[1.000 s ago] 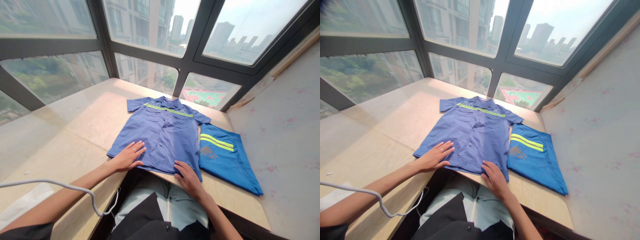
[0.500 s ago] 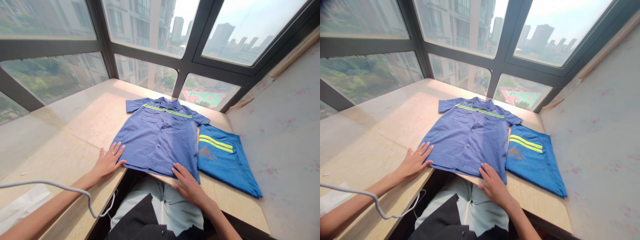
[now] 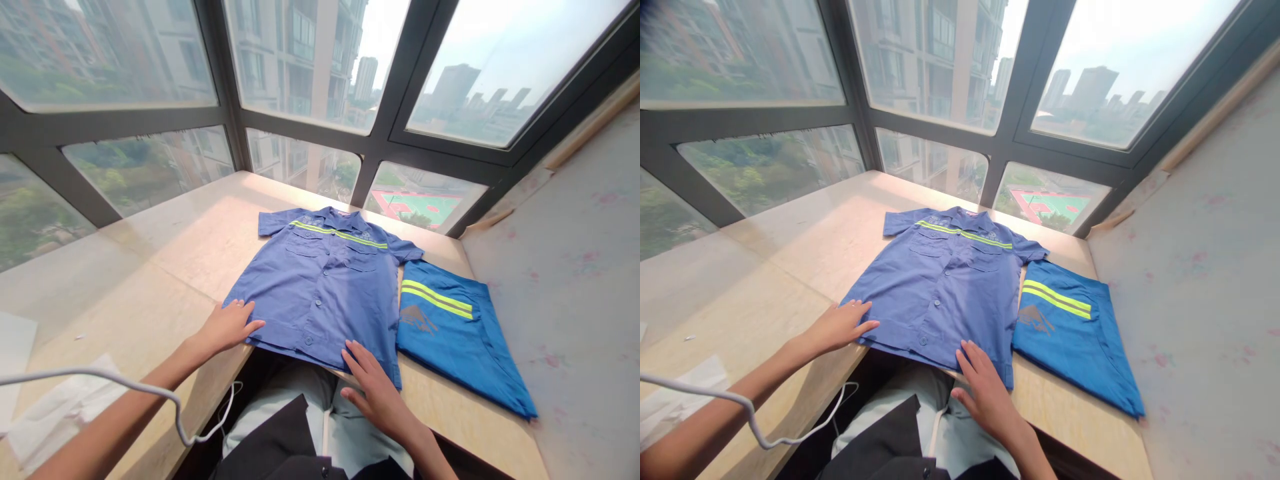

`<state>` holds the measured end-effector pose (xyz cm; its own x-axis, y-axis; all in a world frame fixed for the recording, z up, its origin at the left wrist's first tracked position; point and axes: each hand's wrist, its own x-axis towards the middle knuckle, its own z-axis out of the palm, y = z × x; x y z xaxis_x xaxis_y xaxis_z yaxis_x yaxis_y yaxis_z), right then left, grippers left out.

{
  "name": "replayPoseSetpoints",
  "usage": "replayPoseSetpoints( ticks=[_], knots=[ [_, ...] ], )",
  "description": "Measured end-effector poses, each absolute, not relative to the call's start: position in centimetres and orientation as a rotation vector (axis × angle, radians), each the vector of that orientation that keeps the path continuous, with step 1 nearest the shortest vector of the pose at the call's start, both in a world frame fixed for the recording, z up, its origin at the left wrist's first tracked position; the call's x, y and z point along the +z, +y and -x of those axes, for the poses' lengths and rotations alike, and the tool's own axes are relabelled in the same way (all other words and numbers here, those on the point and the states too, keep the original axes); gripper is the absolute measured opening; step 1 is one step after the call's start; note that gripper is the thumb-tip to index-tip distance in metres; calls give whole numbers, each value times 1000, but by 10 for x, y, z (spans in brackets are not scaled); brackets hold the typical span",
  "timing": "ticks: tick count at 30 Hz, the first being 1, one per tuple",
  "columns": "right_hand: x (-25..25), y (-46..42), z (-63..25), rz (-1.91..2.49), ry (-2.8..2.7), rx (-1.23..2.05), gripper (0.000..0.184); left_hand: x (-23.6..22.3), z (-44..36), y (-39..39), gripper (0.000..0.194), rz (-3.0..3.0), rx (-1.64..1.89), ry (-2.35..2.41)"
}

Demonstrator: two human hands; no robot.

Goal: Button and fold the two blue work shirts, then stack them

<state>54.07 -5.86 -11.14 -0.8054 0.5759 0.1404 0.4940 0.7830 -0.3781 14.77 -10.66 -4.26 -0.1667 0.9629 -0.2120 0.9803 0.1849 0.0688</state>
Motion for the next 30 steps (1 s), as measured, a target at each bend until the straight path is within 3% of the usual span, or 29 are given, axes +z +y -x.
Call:
replayPoseSetpoints(
  ticks=[8,17,30],
  knots=[
    [-114,-63,-534,894,-2632,521,60,-47,-202,-72,75,-1920,86,1770],
    [-97,-56,-533,943,-2480,894,54,-59,-237,33,52,-1775,465,2116],
    [-73,-31,-523,1138,-2088,1326,31,-68,-249,138,54,-1496,563,2109]
  ],
)
